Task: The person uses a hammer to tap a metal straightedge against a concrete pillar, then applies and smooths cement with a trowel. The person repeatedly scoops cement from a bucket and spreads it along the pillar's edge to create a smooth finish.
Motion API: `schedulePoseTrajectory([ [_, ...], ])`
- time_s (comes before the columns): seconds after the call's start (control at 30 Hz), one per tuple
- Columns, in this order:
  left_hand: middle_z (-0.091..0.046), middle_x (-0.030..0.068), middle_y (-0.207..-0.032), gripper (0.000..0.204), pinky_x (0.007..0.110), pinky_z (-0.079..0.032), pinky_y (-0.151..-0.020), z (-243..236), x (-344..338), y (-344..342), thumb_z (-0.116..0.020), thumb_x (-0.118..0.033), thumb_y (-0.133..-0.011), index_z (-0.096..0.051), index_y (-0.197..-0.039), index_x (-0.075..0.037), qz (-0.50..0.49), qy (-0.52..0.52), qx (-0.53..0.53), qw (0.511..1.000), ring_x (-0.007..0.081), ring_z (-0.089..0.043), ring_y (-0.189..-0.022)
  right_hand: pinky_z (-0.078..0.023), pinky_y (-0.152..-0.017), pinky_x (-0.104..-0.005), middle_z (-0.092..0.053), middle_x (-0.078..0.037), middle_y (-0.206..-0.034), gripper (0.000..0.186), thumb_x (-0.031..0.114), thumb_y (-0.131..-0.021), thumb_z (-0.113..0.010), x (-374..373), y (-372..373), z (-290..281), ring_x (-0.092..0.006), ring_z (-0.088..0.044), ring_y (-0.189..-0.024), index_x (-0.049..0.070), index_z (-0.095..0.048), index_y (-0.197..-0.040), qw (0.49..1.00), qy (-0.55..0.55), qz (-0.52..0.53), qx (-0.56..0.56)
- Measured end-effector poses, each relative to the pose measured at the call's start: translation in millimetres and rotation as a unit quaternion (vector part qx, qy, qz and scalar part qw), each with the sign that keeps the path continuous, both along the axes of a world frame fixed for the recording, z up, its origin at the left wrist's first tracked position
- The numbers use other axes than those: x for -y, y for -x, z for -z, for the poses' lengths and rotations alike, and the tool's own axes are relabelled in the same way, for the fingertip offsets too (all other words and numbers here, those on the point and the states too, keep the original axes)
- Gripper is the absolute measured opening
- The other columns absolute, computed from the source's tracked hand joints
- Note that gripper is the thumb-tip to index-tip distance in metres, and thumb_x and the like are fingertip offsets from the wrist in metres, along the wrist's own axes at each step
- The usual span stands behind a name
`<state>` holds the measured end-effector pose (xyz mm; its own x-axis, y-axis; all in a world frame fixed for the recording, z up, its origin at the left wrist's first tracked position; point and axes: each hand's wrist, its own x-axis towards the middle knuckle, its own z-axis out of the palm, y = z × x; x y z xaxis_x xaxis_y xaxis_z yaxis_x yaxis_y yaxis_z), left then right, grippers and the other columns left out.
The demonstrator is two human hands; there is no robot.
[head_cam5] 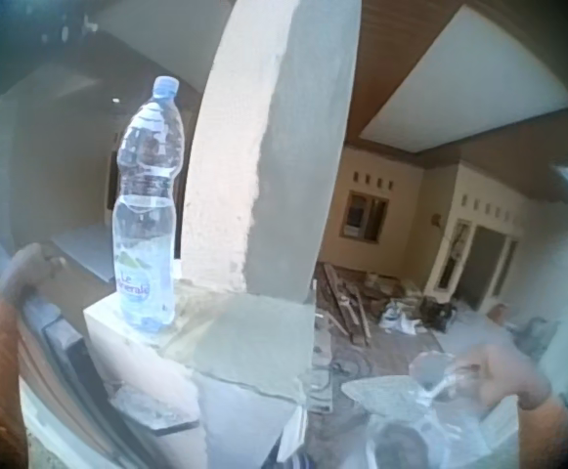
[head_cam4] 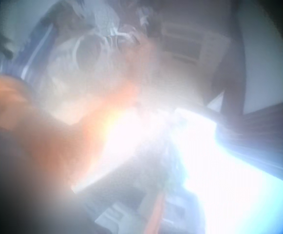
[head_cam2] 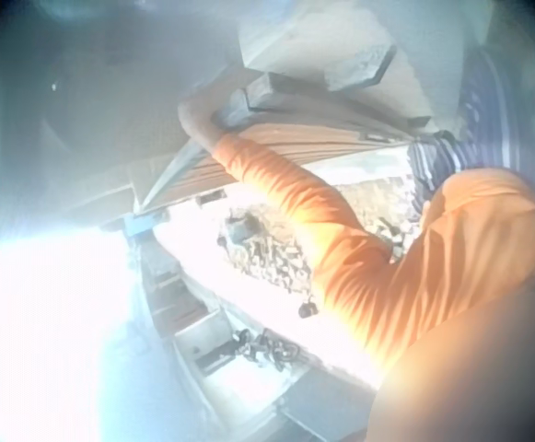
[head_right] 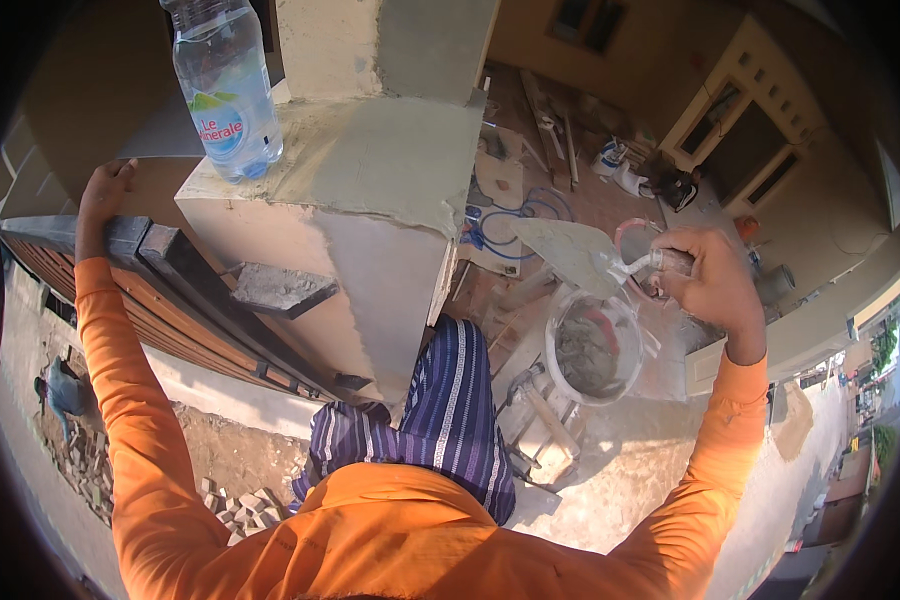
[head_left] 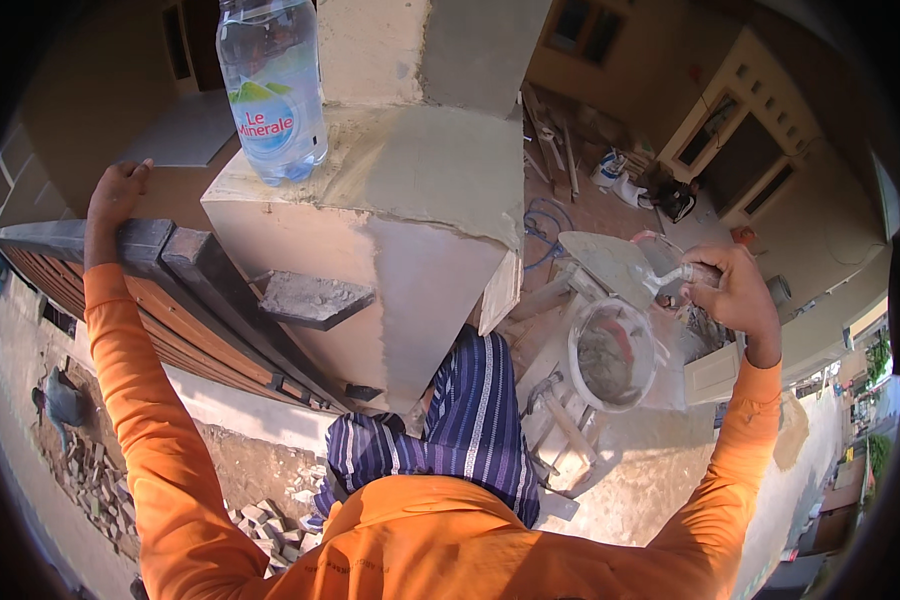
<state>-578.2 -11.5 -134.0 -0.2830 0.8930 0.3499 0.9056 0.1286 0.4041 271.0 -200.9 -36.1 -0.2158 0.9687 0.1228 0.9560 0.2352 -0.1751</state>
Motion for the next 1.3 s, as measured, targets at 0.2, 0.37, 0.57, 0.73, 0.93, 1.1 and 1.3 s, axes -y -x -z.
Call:
schedulePoseTrajectory([
  [0.2,-0.070,0.0100,-0.080,0.052,0.040,-0.052,-0.078,4,-10,9,-0.065,-0.048,-0.110,-0.078,-0.104,0.003,0.014,-0.007,-0.028,0.999,0.0230,-0.066,-0.077,-0.055,-0.086,-0.0320,-0.074,-0.006,-0.105,0.028,0.012,-0.094,-0.081,-1,2,-19,-0.0118,-0.064,-0.098,-0.006,-0.077,-0.116,0.979,0.069,-0.004,-0.190],
  [0.37,-0.069,0.0098,-0.079,0.054,0.039,-0.052,-0.079,4,-9,10,-0.064,-0.049,-0.110,-0.077,-0.100,0.003,0.013,-0.009,-0.036,0.999,0.0228,-0.066,-0.077,-0.053,-0.080,-0.0305,-0.073,-0.004,-0.096,0.029,0.018,-0.096,-0.085,-13,36,-54,-0.0102,-0.063,-0.087,-0.004,-0.077,-0.112,0.987,0.086,-0.075,-0.109],
  [0.57,-0.070,0.0114,-0.079,0.057,0.041,-0.052,-0.078,2,0,5,-0.063,-0.052,-0.109,-0.077,-0.099,0.003,0.031,-0.016,-0.028,0.999,0.0249,-0.068,-0.077,-0.049,-0.073,-0.0309,-0.071,-0.004,-0.084,0.029,0.019,-0.092,-0.088,-43,69,-71,-0.0093,-0.060,-0.079,-0.005,-0.077,-0.103,0.989,0.055,-0.116,-0.074],
  [0.73,-0.070,0.0108,-0.079,0.057,0.041,-0.052,-0.077,0,4,-3,-0.063,-0.052,-0.109,-0.077,-0.099,0.003,0.043,-0.033,-0.036,0.998,0.0227,-0.066,-0.076,-0.050,-0.072,-0.0326,-0.072,-0.006,-0.082,0.030,0.019,-0.089,-0.088,-51,80,-73,-0.0113,-0.062,-0.078,-0.007,-0.078,-0.103,0.989,0.079,-0.115,-0.047],
  [0.93,-0.071,0.0152,-0.080,0.059,0.045,-0.053,-0.080,-1,1,-7,-0.063,-0.052,-0.109,-0.075,-0.093,0.003,0.023,-0.032,-0.037,0.999,0.0309,-0.070,-0.077,-0.052,-0.076,-0.0364,-0.076,-0.013,-0.086,0.032,0.020,-0.087,-0.086,-56,90,-74,-0.0233,-0.066,-0.076,-0.005,-0.079,-0.106,0.996,0.061,-0.064,0.024],
  [1.1,-0.071,0.0162,-0.081,0.059,0.044,-0.053,-0.080,0,1,-5,-0.063,-0.052,-0.109,-0.075,-0.091,0.003,0.020,-0.024,-0.033,0.999,0.0306,-0.069,-0.076,-0.057,-0.086,-0.0456,-0.080,-0.018,-0.101,0.033,0.020,-0.091,-0.079,-55,91,-69,-0.0396,-0.074,-0.090,-0.002,-0.078,-0.116,0.986,-0.123,0.009,0.116],
  [1.3,-0.073,0.0190,-0.084,0.058,0.045,-0.054,-0.084,-2,8,-15,-0.063,-0.051,-0.108,-0.077,-0.098,0.004,0.025,-0.038,-0.022,0.999,0.0335,-0.072,-0.081,-0.057,-0.090,-0.0471,-0.077,-0.018,-0.110,0.031,0.023,-0.096,-0.075,-71,91,-46,-0.0413,-0.073,-0.100,0.001,-0.077,-0.119,0.963,-0.251,-0.072,0.058],
])
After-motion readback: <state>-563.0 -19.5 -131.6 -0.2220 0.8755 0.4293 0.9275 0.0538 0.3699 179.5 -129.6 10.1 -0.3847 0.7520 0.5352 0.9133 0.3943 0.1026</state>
